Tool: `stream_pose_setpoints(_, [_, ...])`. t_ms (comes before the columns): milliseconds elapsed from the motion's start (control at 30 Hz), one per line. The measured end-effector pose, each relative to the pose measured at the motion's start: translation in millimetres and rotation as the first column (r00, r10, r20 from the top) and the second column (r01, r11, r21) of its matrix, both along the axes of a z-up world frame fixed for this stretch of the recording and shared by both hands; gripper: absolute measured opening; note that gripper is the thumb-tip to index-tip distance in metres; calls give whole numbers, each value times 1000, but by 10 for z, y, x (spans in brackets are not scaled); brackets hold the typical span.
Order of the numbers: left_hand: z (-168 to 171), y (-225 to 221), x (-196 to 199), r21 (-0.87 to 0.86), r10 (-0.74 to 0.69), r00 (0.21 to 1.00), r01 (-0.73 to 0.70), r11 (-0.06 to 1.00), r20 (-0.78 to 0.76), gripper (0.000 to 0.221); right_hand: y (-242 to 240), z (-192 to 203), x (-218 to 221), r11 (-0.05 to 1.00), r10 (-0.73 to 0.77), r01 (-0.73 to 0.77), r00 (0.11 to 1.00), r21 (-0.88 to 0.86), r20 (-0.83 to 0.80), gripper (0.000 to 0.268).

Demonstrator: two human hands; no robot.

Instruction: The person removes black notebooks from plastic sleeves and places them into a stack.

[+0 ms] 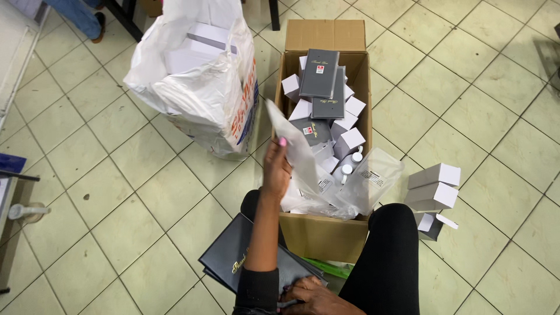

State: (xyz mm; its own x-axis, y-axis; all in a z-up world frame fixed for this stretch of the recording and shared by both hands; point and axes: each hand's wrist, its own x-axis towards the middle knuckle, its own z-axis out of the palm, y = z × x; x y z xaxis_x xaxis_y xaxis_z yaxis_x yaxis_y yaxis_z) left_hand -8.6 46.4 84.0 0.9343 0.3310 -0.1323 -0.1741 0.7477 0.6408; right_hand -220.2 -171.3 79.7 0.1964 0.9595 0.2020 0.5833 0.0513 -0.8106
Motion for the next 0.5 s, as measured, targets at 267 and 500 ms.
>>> stream_pose_setpoints(267, [-1417, -133, -169, 793, -97, 810, 586, 166, -578, 19, 156, 563, 602, 959, 276, -220, 861, 177, -428, 49])
stream_pose_setpoints(500, [-1248, -199, -141, 814, 150, 833, 455, 362, -532, 109, 202, 22, 1759, 988, -140, 155, 851, -12, -507, 24])
